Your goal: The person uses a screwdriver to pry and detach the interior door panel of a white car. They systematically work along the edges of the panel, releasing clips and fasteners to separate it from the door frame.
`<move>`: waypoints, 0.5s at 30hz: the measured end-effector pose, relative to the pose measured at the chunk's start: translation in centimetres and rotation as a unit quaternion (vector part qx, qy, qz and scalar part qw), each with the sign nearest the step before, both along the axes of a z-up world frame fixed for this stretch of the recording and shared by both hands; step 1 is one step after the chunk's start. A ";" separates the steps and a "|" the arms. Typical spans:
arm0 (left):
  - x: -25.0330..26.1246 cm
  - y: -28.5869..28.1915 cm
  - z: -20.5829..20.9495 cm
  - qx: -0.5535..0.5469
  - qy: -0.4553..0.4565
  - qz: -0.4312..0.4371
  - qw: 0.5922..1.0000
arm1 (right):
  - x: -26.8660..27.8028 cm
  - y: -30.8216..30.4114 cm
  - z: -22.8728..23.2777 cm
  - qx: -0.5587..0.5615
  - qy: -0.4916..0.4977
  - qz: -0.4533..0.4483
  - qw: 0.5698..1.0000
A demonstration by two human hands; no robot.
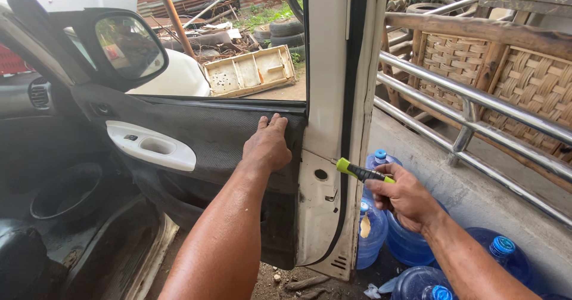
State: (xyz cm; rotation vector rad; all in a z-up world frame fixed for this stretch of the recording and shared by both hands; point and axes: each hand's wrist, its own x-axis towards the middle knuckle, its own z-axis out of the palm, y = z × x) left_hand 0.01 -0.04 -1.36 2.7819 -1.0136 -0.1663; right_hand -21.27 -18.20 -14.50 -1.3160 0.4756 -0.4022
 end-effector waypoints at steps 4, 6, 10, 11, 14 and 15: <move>0.4 -0.3 0.0 0.005 -0.002 -0.003 1.000 | 0.5 1.1 0.4 0.041 0.049 -0.086 0.994; 0.8 -0.2 0.3 0.006 0.000 -0.013 1.000 | 0.8 1.9 0.8 0.037 0.100 -0.124 0.987; -1.4 -1.2 0.0 0.086 -0.157 -0.135 0.975 | 0.4 2.2 2.3 0.022 0.103 -0.100 0.989; -3.0 -1.7 -1.1 0.090 -0.229 -0.194 0.949 | 0.3 1.9 2.5 0.010 0.091 -0.090 0.992; -7.3 -3.9 -4.9 -0.004 -0.209 -0.355 0.911 | -0.2 1.2 2.6 0.026 0.049 -0.046 0.997; -8.0 -4.1 -6.1 -0.039 -0.130 -0.361 0.923 | -0.6 1.3 2.2 0.040 0.035 -0.029 0.998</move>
